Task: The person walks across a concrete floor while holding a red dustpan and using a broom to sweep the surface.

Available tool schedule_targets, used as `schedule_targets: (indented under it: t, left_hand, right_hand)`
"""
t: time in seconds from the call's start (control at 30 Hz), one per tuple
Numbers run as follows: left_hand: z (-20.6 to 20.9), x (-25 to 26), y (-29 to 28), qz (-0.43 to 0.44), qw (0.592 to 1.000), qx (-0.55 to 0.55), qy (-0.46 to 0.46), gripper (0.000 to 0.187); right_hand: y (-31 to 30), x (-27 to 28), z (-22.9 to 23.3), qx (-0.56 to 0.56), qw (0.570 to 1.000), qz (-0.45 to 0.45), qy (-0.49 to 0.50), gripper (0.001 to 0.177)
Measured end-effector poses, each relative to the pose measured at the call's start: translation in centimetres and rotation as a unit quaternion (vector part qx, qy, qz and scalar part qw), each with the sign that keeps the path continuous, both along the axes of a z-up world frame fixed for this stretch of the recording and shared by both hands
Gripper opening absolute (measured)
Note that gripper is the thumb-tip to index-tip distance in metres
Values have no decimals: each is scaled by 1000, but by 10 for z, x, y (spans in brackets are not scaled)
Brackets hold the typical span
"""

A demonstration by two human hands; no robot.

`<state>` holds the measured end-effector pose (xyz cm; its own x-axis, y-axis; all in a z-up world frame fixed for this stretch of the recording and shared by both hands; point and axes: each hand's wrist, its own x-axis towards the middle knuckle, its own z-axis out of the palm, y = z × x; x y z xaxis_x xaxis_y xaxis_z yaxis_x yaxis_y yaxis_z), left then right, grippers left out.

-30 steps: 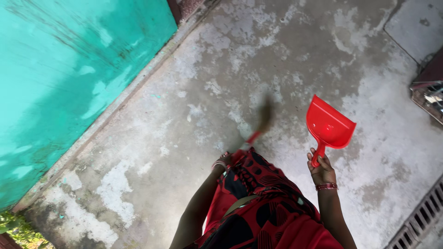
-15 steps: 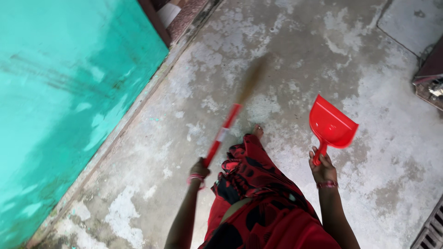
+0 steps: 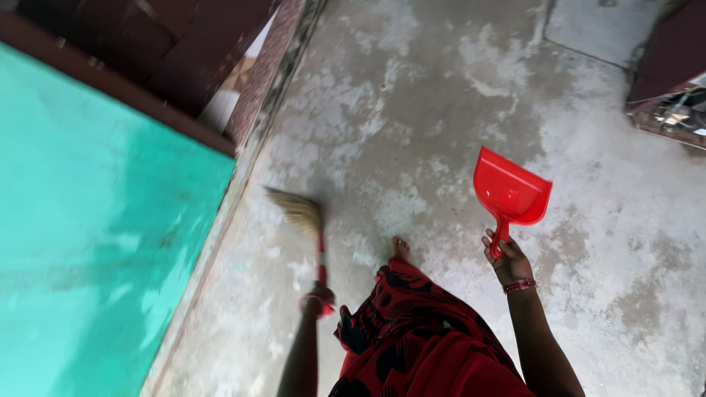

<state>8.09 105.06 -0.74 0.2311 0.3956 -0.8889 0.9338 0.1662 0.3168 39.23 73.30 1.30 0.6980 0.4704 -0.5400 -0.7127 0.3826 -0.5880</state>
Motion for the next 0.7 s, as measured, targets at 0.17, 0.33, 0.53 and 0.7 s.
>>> schedule_targets:
  t: [0.17, 0.33, 0.53, 0.7]
  left_hand:
    - [11, 99, -26, -314, 946, 33, -70, 51]
    - [0, 159, -33, -363, 916, 38, -165, 58]
    - [-31, 189, -2, -346, 904, 92, -235, 70]
    - [-45, 206, 49, -250, 954, 116, -119, 84]
  right_hand:
    - [-5, 27, 1, -20, 999, -48, 14, 46]
    - [-5, 52, -4, 25, 997, -76, 10, 44]
    - [10, 72, 5, 20, 995, -94, -5, 41]
    - [30, 86, 13, -3, 988, -155, 21, 43]
